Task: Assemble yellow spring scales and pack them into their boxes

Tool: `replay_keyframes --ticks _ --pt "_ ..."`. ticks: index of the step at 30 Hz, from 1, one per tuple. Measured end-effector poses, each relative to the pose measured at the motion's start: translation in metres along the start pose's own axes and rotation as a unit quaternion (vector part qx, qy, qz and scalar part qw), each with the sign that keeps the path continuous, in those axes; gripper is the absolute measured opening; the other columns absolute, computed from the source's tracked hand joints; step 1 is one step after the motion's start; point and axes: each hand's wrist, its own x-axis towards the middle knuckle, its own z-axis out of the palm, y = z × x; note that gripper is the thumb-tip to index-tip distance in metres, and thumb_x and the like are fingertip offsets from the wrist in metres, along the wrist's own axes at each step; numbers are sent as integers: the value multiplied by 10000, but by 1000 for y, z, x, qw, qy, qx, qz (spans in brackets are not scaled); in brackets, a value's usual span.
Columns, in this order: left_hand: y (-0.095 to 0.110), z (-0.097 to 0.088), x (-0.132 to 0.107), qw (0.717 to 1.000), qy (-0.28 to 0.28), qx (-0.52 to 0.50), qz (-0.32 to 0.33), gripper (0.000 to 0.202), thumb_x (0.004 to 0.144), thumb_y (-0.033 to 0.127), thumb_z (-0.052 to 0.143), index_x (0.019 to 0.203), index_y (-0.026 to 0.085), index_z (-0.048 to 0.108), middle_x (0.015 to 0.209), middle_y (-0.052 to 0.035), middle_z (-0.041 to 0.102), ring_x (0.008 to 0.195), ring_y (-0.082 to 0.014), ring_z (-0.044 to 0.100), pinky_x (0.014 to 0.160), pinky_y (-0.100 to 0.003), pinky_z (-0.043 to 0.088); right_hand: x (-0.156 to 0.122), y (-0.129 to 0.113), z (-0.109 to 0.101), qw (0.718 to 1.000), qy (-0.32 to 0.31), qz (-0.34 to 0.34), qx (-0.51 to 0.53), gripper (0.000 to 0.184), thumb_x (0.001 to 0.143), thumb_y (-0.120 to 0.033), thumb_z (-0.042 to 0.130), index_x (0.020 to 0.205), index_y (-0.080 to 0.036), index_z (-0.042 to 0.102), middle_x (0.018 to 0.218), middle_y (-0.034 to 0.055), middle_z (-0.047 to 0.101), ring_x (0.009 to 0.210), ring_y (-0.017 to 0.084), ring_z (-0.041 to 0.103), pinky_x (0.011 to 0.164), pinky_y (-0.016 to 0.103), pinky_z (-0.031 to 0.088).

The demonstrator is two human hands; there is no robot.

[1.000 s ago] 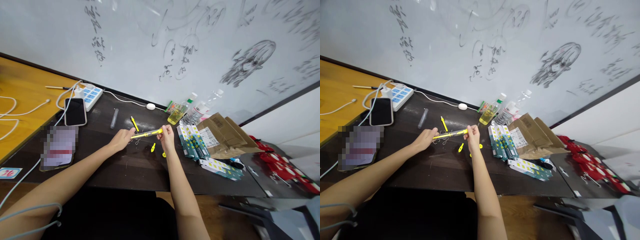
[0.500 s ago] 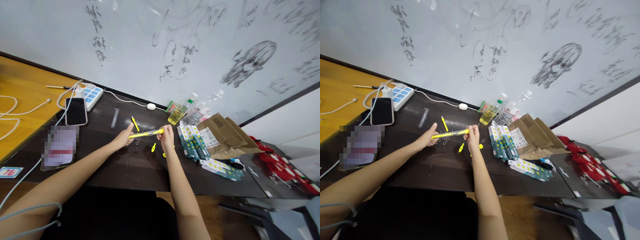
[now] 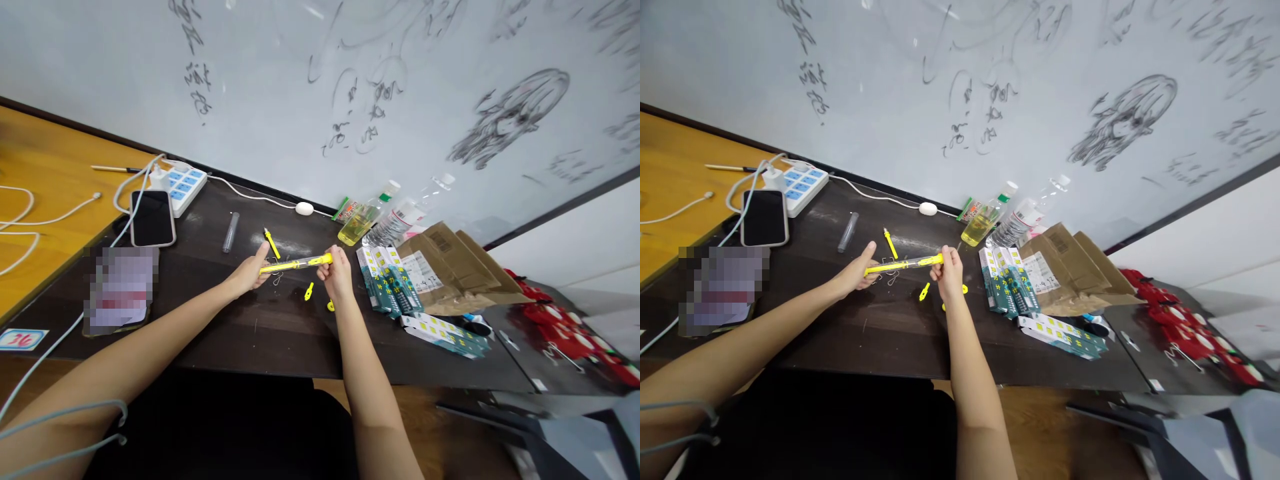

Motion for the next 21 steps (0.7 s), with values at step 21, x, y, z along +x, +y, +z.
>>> replay_keyframes --ticks 21 --pt "-10 -3 3 997 1 51 52 642 814 757 141 491 211 238 432 37 223 373 -80 204 401 -254 160 0 -1 -4 999 7 10 -48 388 766 -533 621 667 -214 423 395 -139 228 314 23 155 295 139 155"
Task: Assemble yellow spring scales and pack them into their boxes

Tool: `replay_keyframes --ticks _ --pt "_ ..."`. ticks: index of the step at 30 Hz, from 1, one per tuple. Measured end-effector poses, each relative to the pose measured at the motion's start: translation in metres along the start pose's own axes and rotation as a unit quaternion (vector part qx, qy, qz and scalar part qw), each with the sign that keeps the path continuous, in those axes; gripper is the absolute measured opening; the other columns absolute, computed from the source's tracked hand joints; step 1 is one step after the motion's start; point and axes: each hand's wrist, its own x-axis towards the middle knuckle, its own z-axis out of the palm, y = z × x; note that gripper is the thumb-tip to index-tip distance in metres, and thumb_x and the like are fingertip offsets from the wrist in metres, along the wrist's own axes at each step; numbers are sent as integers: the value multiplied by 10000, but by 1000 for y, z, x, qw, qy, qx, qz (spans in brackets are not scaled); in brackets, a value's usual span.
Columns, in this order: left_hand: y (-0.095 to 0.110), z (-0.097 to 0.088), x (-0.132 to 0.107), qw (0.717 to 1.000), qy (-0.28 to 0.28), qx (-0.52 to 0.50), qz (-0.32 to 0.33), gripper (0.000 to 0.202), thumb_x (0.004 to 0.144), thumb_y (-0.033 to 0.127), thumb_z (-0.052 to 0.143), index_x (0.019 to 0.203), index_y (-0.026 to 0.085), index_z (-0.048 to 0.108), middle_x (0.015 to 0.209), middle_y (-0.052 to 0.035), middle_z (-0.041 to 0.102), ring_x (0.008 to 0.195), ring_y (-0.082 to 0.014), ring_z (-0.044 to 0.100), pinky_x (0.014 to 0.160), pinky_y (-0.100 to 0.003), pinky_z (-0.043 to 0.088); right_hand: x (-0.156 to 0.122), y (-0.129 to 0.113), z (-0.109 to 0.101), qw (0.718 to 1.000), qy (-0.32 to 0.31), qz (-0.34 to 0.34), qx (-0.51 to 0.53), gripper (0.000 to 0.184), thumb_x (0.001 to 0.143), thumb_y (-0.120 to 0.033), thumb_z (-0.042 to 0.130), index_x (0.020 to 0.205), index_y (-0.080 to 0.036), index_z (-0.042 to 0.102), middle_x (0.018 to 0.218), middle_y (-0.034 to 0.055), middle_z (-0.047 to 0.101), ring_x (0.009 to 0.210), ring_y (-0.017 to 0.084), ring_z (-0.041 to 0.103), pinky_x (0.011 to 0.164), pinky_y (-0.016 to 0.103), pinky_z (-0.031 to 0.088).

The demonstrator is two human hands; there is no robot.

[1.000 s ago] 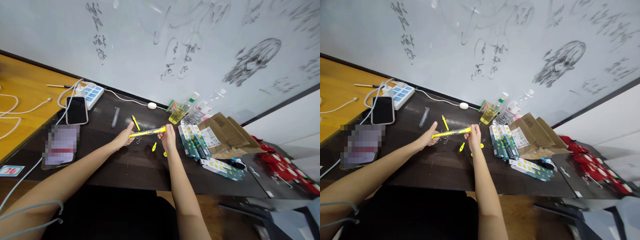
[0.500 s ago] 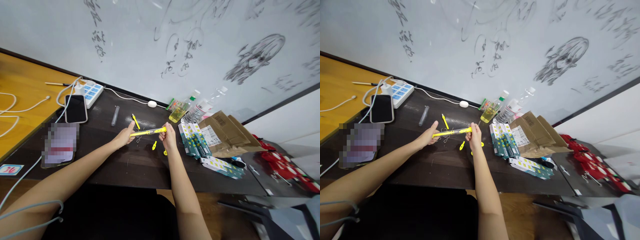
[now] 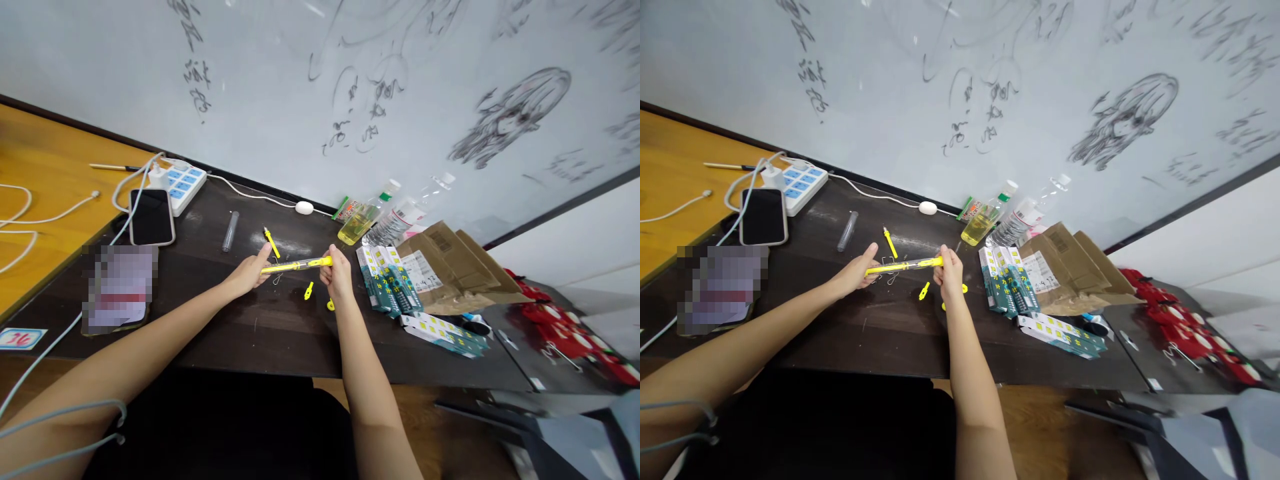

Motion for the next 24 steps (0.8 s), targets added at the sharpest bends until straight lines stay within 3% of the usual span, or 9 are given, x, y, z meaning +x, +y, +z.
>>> replay_keyframes --ticks 11,15,24 --pt "9 0 -1 995 -18 -74 -62 642 793 780 118 492 219 196 409 53 174 344 -62 132 394 -246 55 0 -7 2 995 -60 -41 62 161 722 -326 629 774 -220 519 642 -59 485 484 62 419 432 183 381" --pt "6 -1 1 994 -26 -85 -65 664 768 809 119 480 216 204 409 55 170 340 -59 127 396 -242 37 2 -9 -3 993 -77 -35 83 170 704 -262 642 834 -220 542 786 -33 576 534 61 457 492 201 430" --pt "4 -2 1 993 -27 -90 -70 641 808 760 134 483 213 213 404 51 186 340 -61 135 382 -233 53 3 -8 -9 989 -95 -47 108 195 686 -219 725 821 -215 584 896 -3 695 657 78 585 608 202 504"
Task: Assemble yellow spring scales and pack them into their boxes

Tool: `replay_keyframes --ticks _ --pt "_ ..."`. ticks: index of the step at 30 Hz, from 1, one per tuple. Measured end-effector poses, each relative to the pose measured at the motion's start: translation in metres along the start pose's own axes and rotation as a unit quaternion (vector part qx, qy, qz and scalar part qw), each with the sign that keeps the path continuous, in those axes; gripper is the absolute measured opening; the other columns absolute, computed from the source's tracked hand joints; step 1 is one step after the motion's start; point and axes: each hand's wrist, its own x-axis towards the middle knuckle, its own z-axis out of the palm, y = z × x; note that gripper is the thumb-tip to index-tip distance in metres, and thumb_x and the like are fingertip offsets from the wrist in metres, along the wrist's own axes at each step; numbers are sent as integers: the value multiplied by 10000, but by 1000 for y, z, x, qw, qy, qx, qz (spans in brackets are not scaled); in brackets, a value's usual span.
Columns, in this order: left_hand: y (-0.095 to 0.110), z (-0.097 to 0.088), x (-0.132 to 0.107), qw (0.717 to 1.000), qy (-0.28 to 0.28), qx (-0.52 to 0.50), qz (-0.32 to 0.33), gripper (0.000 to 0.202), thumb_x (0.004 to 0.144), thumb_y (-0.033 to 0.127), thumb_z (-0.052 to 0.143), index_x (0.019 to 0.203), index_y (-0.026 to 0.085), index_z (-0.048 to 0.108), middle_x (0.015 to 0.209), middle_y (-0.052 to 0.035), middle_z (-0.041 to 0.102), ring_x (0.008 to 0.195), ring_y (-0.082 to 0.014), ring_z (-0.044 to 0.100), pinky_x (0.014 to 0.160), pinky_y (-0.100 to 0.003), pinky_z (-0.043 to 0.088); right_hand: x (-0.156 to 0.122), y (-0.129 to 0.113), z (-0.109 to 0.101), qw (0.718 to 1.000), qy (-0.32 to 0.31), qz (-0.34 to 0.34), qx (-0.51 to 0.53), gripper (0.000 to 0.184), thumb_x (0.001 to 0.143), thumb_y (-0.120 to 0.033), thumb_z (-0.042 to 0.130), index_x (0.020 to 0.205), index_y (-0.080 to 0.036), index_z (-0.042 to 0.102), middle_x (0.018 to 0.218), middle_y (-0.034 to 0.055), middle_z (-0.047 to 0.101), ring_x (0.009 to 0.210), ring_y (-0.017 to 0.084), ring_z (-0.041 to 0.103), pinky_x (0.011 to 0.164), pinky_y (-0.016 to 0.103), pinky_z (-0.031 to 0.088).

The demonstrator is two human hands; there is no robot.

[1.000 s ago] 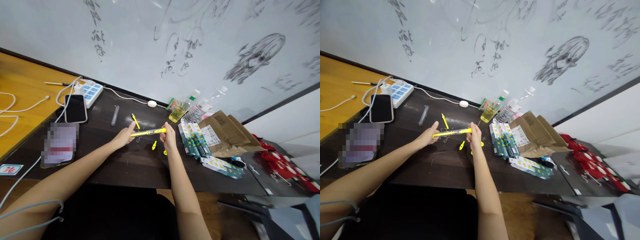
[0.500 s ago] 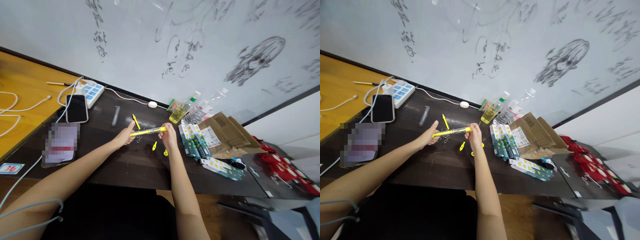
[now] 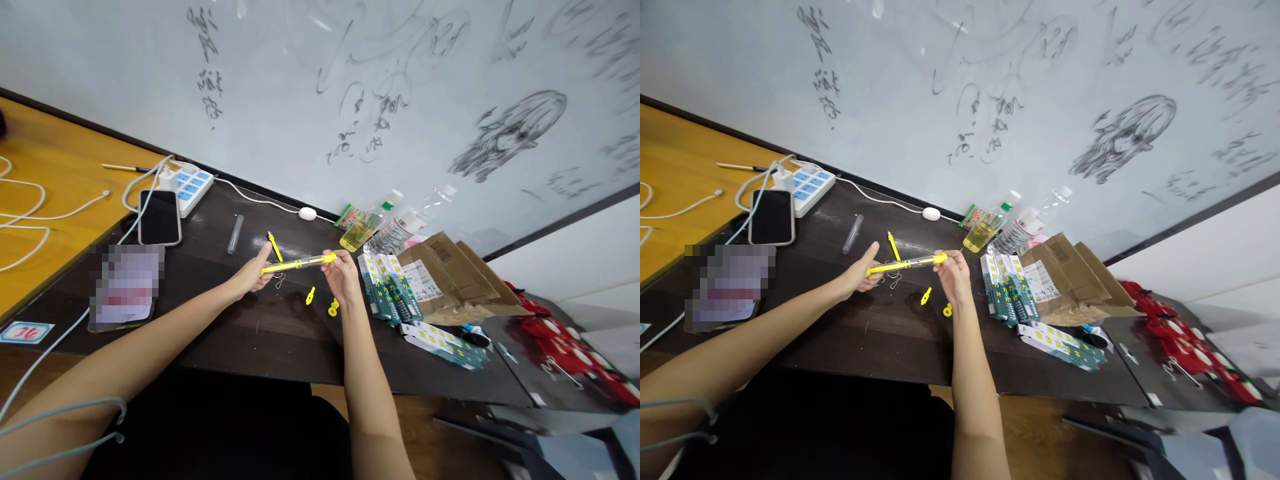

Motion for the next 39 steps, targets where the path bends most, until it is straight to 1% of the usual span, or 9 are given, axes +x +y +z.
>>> replay_keyframes --ticks 5,8,11,16,23,27,33,36,39 --pt "1 0 -2 1000 11 2 10 657 804 768 152 474 205 227 408 51 200 336 -54 151 382 -224 74 -1 1 1 1000 2 -6 -10 202 696 -247 732 816 -230 570 937 -6 700 689 88 612 649 227 538" --pt "-2 -1 0 999 13 10 28 665 791 784 162 473 205 236 417 49 210 333 -55 171 381 -227 89 -1 3 0 1000 17 -9 -5 180 714 -266 724 815 -244 576 914 -36 674 680 77 615 651 222 549" --pt "-4 -2 2 1000 13 10 27 656 786 788 167 481 210 231 426 52 207 332 -57 170 382 -232 86 1 4 -1 1000 24 -8 2 183 699 -243 744 805 -245 595 884 -52 656 712 68 625 675 202 552" --pt "2 1 -2 1000 9 3 10 649 789 781 165 479 215 224 420 54 198 330 -59 159 391 -237 65 3 4 -6 1000 24 -7 8 239 683 -199 751 873 -256 617 912 -49 669 755 74 640 713 204 549" --pt "6 3 -8 1000 7 -5 -4 658 795 773 156 457 213 229 406 50 192 329 -57 151 394 -235 49 1 3 -7 999 12 -32 -5 271 667 -188 758 869 -264 594 961 -39 667 877 110 656 808 251 537" --pt "4 1 -6 1000 0 -2 1 660 796 773 144 458 212 227 410 51 189 330 -56 146 392 -233 49 0 2 -5 999 -2 -38 -17 259 670 -182 762 843 -249 581 980 -39 654 924 119 662 862 269 523" --pt "4 -1 -5 999 19 0 31 625 815 746 215 485 216 230 415 56 198 339 -59 152 383 -232 76 -1 2 0 999 -7 -49 -23 232 685 -199 760 800 -225 560 974 -25 646 960 153 673 922 316 501" --pt "6 -1 -4 1000 19 -3 17 632 822 745 181 481 214 223 404 54 196 335 -56 144 382 -229 65 -2 3 4 998 -10 -52 -16 234 686 -209 761 760 -219 540 962 -28 641 1006 171 668 948 328 487" --pt "7 -3 -3 1000 -5 -10 -4 652 822 750 129 460 213 209 388 54 180 323 -51 130 382 -229 38 -2 2 6 999 6 -46 -8 234 696 -250 753 775 -226 534 962 -24 651 1023 185 665 946 350 491"
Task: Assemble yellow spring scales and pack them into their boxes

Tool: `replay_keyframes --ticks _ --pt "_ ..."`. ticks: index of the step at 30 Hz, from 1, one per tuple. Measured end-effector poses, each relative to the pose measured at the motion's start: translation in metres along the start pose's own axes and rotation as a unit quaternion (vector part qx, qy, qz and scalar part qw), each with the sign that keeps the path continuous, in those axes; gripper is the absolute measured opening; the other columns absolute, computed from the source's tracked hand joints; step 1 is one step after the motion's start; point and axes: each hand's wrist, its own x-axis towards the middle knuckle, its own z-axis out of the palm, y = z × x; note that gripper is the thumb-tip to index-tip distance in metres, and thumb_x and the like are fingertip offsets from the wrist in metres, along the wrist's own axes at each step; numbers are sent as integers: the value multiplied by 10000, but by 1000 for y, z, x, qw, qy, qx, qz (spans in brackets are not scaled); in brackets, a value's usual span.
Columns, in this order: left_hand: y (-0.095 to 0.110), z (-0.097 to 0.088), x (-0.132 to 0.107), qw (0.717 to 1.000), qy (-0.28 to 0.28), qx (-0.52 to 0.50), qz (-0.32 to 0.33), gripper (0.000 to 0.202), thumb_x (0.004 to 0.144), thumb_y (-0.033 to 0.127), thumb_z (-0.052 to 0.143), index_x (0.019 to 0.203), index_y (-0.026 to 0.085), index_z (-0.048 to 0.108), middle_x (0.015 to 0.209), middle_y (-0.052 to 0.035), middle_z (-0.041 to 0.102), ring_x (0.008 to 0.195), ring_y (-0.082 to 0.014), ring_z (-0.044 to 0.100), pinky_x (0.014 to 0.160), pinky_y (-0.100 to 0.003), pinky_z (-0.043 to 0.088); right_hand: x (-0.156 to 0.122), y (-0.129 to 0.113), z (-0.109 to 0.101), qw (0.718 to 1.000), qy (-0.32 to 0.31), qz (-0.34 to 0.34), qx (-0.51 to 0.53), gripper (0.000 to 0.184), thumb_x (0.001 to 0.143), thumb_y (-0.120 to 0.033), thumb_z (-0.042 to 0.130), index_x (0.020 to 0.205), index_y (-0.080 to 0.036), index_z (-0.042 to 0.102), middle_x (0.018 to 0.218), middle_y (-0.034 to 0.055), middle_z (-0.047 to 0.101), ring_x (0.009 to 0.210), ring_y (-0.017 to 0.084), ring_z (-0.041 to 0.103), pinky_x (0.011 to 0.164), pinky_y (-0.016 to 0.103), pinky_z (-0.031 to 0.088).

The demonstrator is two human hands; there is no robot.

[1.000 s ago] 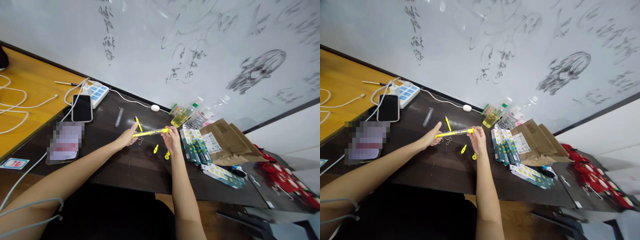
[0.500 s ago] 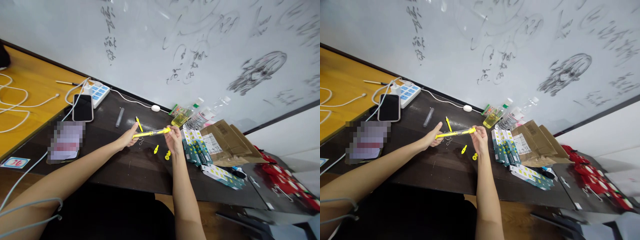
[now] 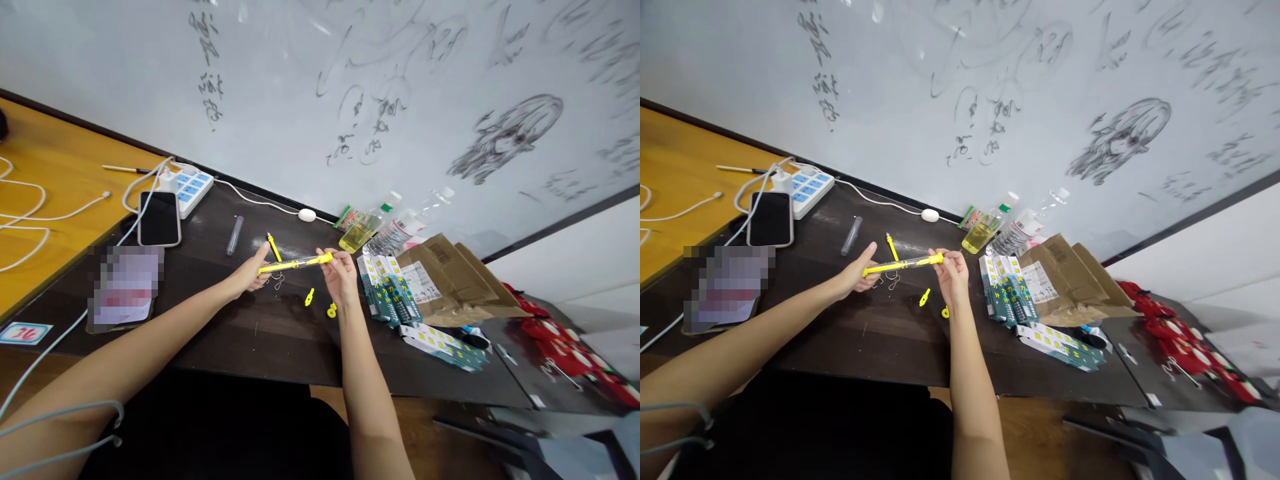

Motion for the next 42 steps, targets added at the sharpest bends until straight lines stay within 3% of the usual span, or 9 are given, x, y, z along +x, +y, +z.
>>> replay_keyframes --ticks 6,10,14,16,18,22,27,33,42 --pt "-3 -3 1 997 -81 1 18 718 784 794 108 413 197 256 355 51 182 289 -39 154 364 -218 63 3 0 -2 999 28 23 -14 231 719 -330 724 889 -229 605 903 -4 681 874 155 680 819 311 554" --pt "-5 -5 1 995 -72 -21 73 761 768 811 119 463 173 399 361 35 264 289 -53 249 353 -203 132 4 3 -2 999 22 17 -43 239 709 -373 730 874 -214 661 789 -12 659 721 116 630 712 269 567" --pt "0 -10 -2 987 -28 -110 110 814 774 804 94 817 162 592 459 24 410 300 -59 245 344 -194 105 2 5 0 997 8 10 -75 241 684 -362 757 865 -223 682 832 -5 672 749 120 629 754 280 556" --pt "3 -14 -4 982 -26 -139 125 857 778 799 88 1038 166 604 542 -2 499 319 -64 286 344 -197 126 1 4 2 996 0 17 -88 254 674 -360 766 872 -224 684 855 4 688 781 129 640 796 294 549" --pt "5 -17 -4 981 -38 -152 116 908 772 804 88 1143 150 597 600 -28 545 338 -69 324 345 -205 156 0 3 4 996 -4 20 -92 265 660 -360 777 870 -224 688 872 11 701 807 137 648 817 300 546" --pt "4 -21 -2 980 -53 -180 72 940 758 822 137 1073 95 644 601 -52 554 351 -71 344 341 -206 180 -1 2 5 996 -15 11 -86 251 661 -352 782 862 -226 700 889 10 713 813 132 656 798 277 551" --pt "4 -22 1 976 -14 -206 62 912 758 821 152 928 84 662 518 -45 518 339 -72 338 332 -195 202 0 7 3 995 -28 4 -97 236 700 -345 755 894 -221 700 849 4 708 761 124 664 769 268 558" --pt "8 -21 -1 970 0 -237 53 874 774 805 138 911 102 640 496 -28 492 337 -74 318 317 -195 192 2 7 3 996 19 -8 -91 276 712 -383 737 934 -234 669 839 -5 697 715 124 664 743 284 568" --pt "8 -21 -3 974 -2 -222 54 937 722 852 102 891 105 642 499 -34 493 347 -84 327 340 -213 197 -2 1 10 995 9 -12 -101 254 670 -368 773 860 -227 682 864 17 715 773 147 663 778 313 570"
